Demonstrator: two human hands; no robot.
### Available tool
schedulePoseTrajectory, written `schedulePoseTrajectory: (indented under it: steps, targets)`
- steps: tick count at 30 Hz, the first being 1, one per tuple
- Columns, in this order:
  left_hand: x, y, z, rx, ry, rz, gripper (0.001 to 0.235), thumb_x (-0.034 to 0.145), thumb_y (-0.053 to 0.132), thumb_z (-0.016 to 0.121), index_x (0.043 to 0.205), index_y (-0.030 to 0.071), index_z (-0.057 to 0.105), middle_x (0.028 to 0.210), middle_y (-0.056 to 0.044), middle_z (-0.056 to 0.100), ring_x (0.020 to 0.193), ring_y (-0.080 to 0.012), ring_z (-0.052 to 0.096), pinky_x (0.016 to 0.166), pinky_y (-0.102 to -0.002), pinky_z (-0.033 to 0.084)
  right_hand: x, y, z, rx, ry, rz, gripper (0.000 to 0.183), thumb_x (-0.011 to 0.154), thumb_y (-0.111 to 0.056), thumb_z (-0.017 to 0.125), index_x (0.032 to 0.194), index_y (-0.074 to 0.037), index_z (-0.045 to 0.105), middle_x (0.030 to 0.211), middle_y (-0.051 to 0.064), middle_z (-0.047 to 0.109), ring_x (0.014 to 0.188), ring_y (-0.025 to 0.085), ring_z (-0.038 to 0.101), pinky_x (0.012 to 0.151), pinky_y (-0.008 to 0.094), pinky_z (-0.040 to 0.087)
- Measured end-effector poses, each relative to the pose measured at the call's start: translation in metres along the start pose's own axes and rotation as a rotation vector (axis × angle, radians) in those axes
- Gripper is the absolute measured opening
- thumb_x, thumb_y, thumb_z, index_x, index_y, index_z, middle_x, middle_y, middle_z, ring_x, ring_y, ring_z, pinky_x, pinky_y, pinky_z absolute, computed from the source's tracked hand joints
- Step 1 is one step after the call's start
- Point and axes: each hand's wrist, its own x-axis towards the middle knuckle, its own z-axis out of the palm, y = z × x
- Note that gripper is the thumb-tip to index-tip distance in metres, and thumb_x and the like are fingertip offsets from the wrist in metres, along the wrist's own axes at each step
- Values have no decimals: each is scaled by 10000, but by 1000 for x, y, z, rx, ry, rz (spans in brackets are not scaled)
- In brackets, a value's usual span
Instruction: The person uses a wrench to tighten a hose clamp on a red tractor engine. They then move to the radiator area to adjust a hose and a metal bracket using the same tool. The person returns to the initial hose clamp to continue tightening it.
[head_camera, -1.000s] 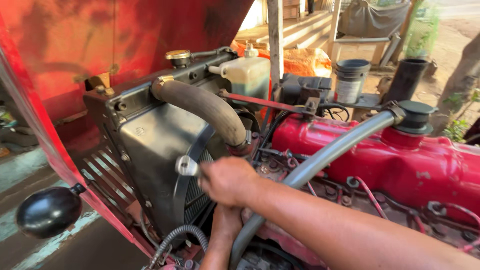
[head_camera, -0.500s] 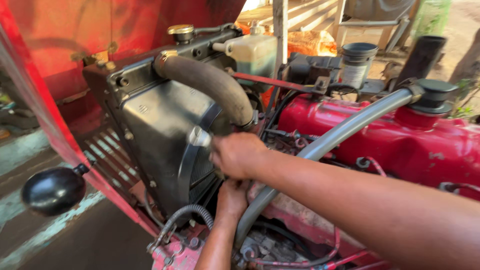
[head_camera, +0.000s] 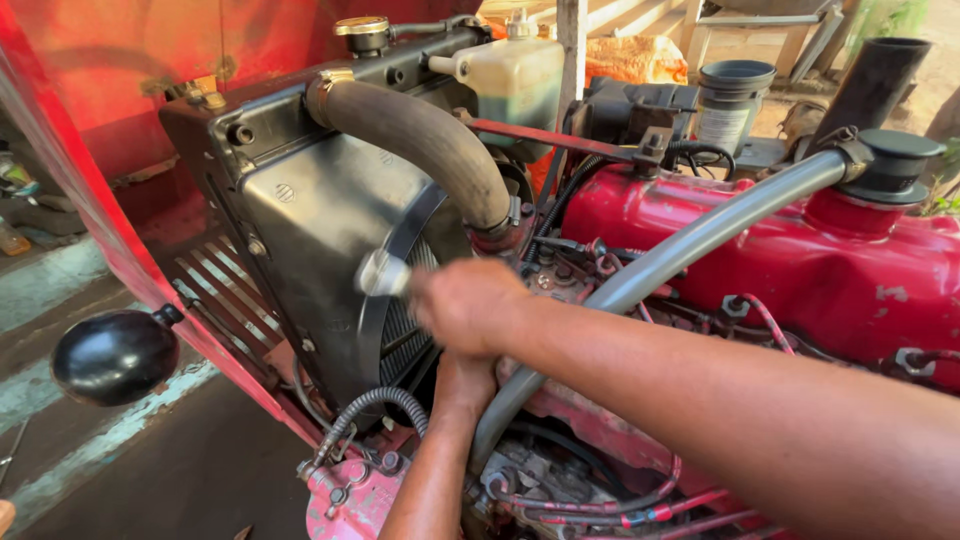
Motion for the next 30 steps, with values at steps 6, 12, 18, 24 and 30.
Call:
schedulePoseTrajectory:
  steps: [6,12,18,24,30]
  targets:
    - [8,1,8,-640,17,7,416,967,364,560,1200,38,671,1177,-194,710,1143,-294,686,962,-421,526,-2,-2,-1,26,-44,-71,347,943,-409,556,1109,-121,658,923,181,740,890,420,707,779,558,543]
    - [-12,24,-15,-250,59,-92,324,878,259,639,1101,41,728,1011,-207,754,985,-349,756,867,-400,552,26,20,-29,125,-148,47,364,925,-429,601,1039,-96,697,964,132,759,970,356,711,867,486,528]
    - [-14,36,-21,-156,23,-186,335,906,293,629,1103,51,750,1042,-247,740,1023,-386,714,869,-433,534,14,28,-42,155,-191,-90,406,936,-474,589,1008,-94,714,905,91,786,928,327,737,844,458,548]
    - [-17,45,-24,-254,105,-34,359,913,310,592,1156,72,708,1069,-250,725,1076,-401,692,885,-458,523,12,14,-42,-18,-116,-144,480,927,-571,584,957,-119,744,860,177,718,880,412,695,798,524,532]
    - [-30,70,-50,-101,157,-243,339,890,341,580,1128,142,716,1035,-192,748,1033,-403,688,891,-495,520,18,22,-62,12,-145,-264,482,928,-557,573,904,-109,750,829,186,721,836,423,696,771,531,543]
